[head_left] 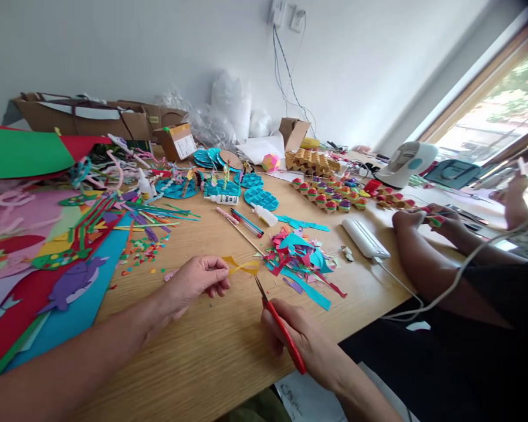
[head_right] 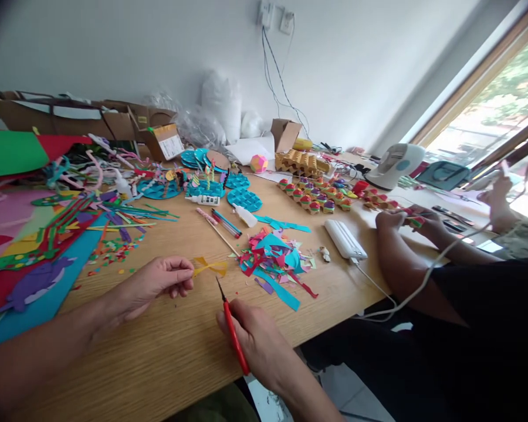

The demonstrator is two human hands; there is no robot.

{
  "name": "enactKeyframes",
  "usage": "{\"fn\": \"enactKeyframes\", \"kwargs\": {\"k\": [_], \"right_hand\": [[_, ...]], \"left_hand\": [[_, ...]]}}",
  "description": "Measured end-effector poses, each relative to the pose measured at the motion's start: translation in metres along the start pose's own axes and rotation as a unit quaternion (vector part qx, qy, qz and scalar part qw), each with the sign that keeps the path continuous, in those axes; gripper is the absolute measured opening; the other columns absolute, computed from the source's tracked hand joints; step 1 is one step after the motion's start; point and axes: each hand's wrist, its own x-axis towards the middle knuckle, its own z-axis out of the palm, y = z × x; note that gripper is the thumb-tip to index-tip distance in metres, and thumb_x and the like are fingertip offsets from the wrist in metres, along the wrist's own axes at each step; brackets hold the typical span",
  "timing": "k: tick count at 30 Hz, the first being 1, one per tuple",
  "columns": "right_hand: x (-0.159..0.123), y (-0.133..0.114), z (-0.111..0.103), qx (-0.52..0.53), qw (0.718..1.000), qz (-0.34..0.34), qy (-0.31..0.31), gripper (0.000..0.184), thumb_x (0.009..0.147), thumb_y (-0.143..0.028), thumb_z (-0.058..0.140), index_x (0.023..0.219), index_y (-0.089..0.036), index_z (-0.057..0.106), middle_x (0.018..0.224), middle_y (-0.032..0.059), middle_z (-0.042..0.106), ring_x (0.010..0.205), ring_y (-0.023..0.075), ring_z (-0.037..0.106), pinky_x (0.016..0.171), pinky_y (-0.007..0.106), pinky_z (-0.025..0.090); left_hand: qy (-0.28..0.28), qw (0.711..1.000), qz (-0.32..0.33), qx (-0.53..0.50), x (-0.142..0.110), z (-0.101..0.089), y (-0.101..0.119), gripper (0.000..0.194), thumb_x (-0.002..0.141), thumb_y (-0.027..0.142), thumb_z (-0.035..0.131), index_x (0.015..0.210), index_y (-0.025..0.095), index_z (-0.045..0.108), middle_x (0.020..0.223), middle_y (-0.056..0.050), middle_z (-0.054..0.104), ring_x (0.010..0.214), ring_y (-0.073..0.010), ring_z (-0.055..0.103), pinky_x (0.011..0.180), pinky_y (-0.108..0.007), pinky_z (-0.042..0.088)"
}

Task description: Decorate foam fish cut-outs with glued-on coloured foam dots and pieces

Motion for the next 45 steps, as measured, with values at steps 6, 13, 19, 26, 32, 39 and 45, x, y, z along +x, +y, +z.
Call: {"fn": "enactKeyframes", "kwargs": {"k": [6, 13, 19, 26, 32, 39, 45], "right_hand": [[0.006, -0.003, -0.015, -0.028, 1.000, 0.001, 0.002, 0.036, 0.089, -0.043, 0.032, 0.067, -0.018, 0.048, 0.063, -0.0005, 0.051, 0.057, 0.0107, 0.044, 0.052, 0.022, 0.032], [0.011, -0.001, -0.016, 0.037, 0.999, -0.005, 0.007, 0.031, 0.087, -0.038, 0.035, 0.066, -0.018, 0.046, 0.058, -0.0023, 0.050, 0.052, 0.0085, 0.045, 0.046, 0.019, 0.031], [0.010, 0.011, -0.008, 0.127, 0.991, 0.049, -0.011, 0.035, 0.084, -0.049, 0.038, 0.071, -0.018, 0.047, 0.049, -0.0058, 0.042, 0.039, 0.0068, 0.040, 0.038, 0.018, 0.029], [0.003, 0.017, -0.021, 0.021, 0.999, 0.012, 0.022, 0.034, 0.087, -0.043, 0.036, 0.072, -0.018, 0.051, 0.062, -0.0019, 0.050, 0.052, 0.0085, 0.044, 0.047, 0.020, 0.031], [-0.006, 0.005, -0.017, -0.021, 1.000, -0.013, -0.002, 0.032, 0.088, -0.041, 0.035, 0.068, -0.018, 0.046, 0.065, -0.0018, 0.050, 0.057, 0.0097, 0.041, 0.051, 0.021, 0.030], [-0.006, -0.010, -0.009, -0.062, 0.997, -0.036, 0.003, 0.031, 0.089, -0.041, 0.032, 0.071, -0.019, 0.043, 0.068, -0.0012, 0.050, 0.059, 0.0103, 0.041, 0.052, 0.021, 0.029], [0.001, -0.018, 0.002, -0.058, 0.996, -0.056, 0.044, 0.026, 0.090, -0.036, 0.033, 0.072, -0.019, 0.042, 0.069, -0.0013, 0.049, 0.061, 0.0108, 0.041, 0.054, 0.021, 0.029]], "left_hand": [[-0.038, 0.999, 0.002, -0.035, 0.004, 0.016, 0.010, 0.022, 0.065, 0.036, 0.063, 0.069, 0.016, 0.055, 0.059, 0.002, 0.060, 0.051, -0.0082, 0.051, 0.048, -0.019, 0.034], [-0.071, 0.996, 0.000, -0.044, 0.008, 0.027, 0.008, 0.021, 0.068, 0.037, 0.062, 0.068, 0.016, 0.056, 0.060, 0.001, 0.061, 0.052, -0.0087, 0.051, 0.048, -0.019, 0.034], [-0.061, 0.998, -0.016, -0.031, 0.008, 0.027, 0.004, 0.023, 0.064, 0.038, 0.063, 0.067, 0.016, 0.056, 0.058, 0.001, 0.059, 0.050, -0.0087, 0.050, 0.047, -0.019, 0.033], [-0.021, 0.998, -0.031, 0.055, 0.004, 0.015, -0.003, 0.024, 0.060, 0.038, 0.064, 0.064, 0.015, 0.060, 0.053, 0.003, 0.052, 0.047, -0.0080, 0.042, 0.047, -0.020, 0.030], [-0.001, 1.000, -0.026, -0.005, -0.001, 0.015, -0.001, 0.025, 0.056, 0.038, 0.069, 0.064, 0.017, 0.058, 0.054, 0.003, 0.054, 0.051, -0.0094, 0.046, 0.048, -0.020, 0.033], [0.000, 0.990, -0.026, -0.136, -0.012, 0.021, 0.002, 0.022, 0.060, 0.032, 0.072, 0.067, 0.017, 0.058, 0.058, 0.004, 0.056, 0.052, -0.0065, 0.047, 0.048, -0.017, 0.034], [0.015, 0.975, -0.010, -0.223, -0.021, 0.028, 0.002, 0.020, 0.062, 0.028, 0.073, 0.073, 0.017, 0.060, 0.062, 0.002, 0.060, 0.057, -0.0080, 0.051, 0.050, -0.018, 0.037]]}}
